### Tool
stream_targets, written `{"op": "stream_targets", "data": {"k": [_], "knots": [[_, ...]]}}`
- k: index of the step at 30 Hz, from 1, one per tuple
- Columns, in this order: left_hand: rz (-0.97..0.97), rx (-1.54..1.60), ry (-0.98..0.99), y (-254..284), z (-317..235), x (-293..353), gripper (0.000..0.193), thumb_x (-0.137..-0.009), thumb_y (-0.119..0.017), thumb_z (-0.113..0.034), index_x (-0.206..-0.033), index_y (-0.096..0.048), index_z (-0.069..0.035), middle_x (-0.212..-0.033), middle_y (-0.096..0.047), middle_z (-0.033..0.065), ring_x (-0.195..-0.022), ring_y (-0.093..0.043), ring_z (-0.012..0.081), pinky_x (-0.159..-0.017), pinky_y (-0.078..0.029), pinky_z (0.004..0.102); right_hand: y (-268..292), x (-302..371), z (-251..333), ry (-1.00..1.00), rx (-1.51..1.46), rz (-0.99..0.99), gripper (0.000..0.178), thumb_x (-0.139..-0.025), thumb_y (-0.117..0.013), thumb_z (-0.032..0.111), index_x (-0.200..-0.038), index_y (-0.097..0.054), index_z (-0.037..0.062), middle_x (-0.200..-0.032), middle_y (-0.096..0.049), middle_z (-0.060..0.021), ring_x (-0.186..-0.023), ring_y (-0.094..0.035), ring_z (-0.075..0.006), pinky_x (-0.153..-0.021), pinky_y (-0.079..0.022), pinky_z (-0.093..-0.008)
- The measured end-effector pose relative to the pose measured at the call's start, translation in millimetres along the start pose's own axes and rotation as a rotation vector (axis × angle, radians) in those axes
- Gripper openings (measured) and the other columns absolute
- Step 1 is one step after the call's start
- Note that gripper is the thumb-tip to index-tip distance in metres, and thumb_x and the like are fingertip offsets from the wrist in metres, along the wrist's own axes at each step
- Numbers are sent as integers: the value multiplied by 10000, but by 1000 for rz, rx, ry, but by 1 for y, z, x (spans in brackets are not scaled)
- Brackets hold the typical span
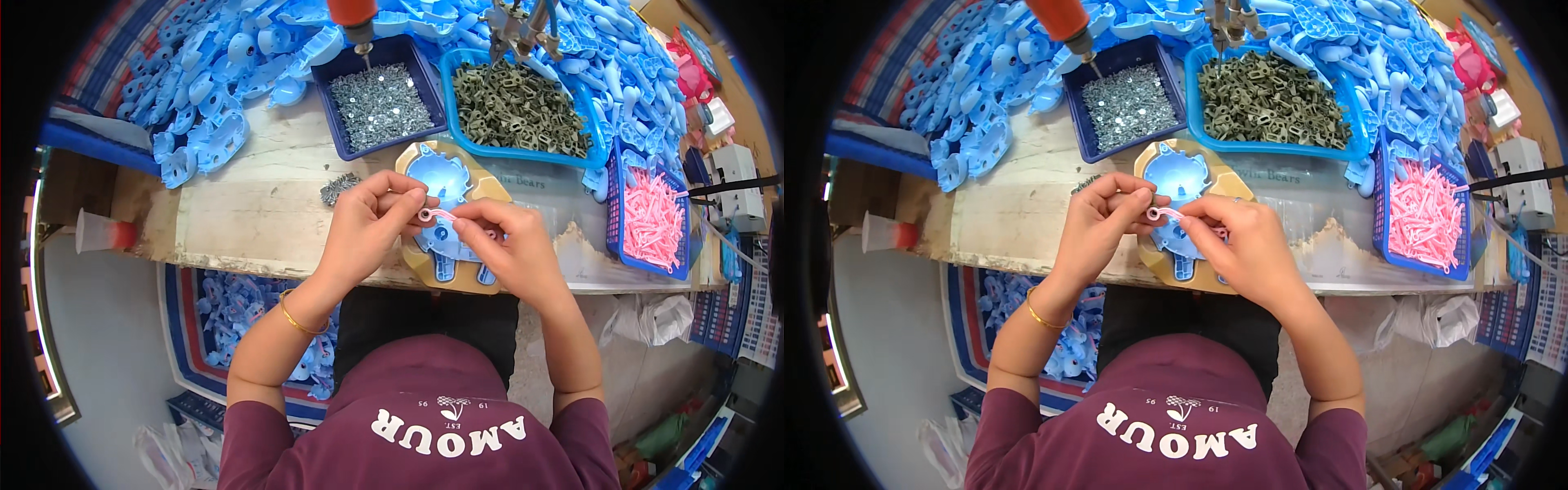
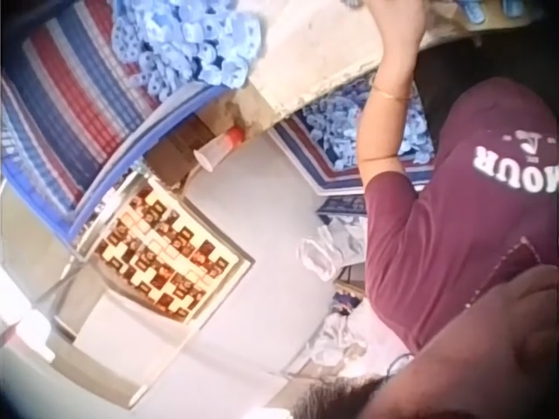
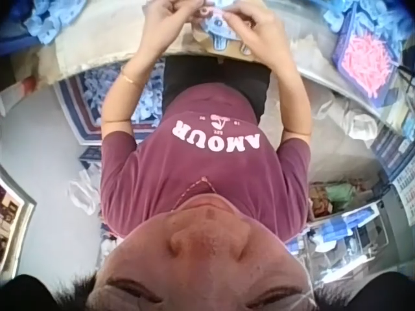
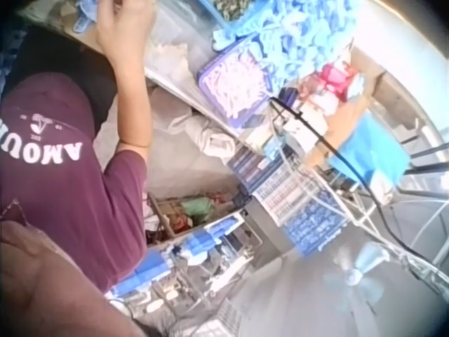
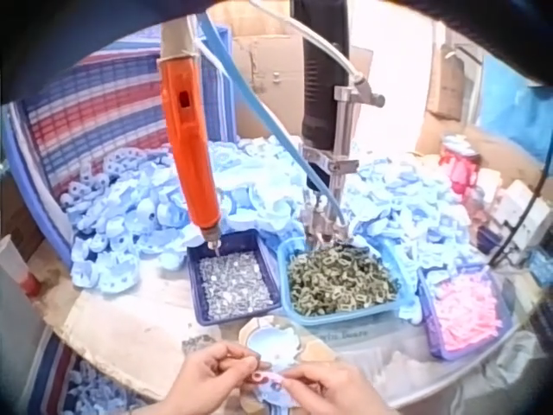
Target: Assembling plastic components of a toy at a factory workbench using a pneumatic screwdriver.
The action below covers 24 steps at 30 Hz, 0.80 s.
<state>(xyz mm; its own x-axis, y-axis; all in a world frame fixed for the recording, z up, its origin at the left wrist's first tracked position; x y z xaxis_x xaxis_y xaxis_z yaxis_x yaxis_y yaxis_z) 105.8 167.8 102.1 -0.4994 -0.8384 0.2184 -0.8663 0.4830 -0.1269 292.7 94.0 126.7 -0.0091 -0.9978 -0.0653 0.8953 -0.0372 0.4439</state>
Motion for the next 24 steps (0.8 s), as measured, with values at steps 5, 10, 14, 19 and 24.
{"op": "stream_targets", "data": {"k": [5, 10, 14, 19, 24], "knots": [[-29, -8, -34, -9, 3, 3, 188, -1020, -619, -152, -1104, -639, 15, -1039, -749, 150, -884, -730, 142, -736, -591, 235, 3, 4, 0, -50, 32, -9, 161, -923, -722, 100, -1029, -744, -20, -797, -722, -62, -687, -639, -76, -625, -503, -241], [-28, 35, -49, -7, 3, 3, 182, -1027, -604, -148, -1103, -634, 14, -1036, -746, 147, -861, -737, 144, -723, -590, 227, 3, 8, -4, -25, 126, -51, 154, -925, -718, 97, -1024, -746, -17, -810, -733, -79, -672, -638, -78, -613, -499, -250], [106, 96, 76, -1, 2, 3, 200, -1038, -583, -158, -1125, -623, 18, -1009, -733, 128, -860, -742, 157, -734, -592, 235, 9, 4, 1, 81, 119, 40, 177, -895, -711, 55, -1063, -740, 7, -844, -722, -87, -698, -648, -130, -617, -502, -279], [167, 92, 113, -7, -3, 2, 214, -1044, -574, -170, -1129, -624, 21, -973, -717, 96, -851, -737, 147, -733, -583, 238, 9, 5, 5, 316, 282, 4, 208, -842, -734, 40, -1050, -737, 35, -863, -681, -78, -758, -657, -217, -636, -512, -321], [243, -85, 146, -9, -16, -5, 252, -1046, -570, -202, -1139, -636, 23, -961, -717, 77, -808, -727, 120, -668, -545, 225, 9, 1, 9, 454, 484, -68, 139, -830, -760, 78, -950, -693, 53, -843, -644, -82, -768, -633, -279, -642, -495, -371]]}}
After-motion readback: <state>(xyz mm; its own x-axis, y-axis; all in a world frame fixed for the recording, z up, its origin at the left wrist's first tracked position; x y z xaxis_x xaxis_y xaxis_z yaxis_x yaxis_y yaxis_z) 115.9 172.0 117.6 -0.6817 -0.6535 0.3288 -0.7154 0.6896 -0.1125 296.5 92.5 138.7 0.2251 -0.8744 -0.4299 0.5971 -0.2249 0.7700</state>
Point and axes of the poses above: each hand's wrist, its own x-axis away from the middle knuckle, its own y-axis out of the back of the hand, z = x × y, the point moved 2 cm from there along -x, towards the middle knuckle
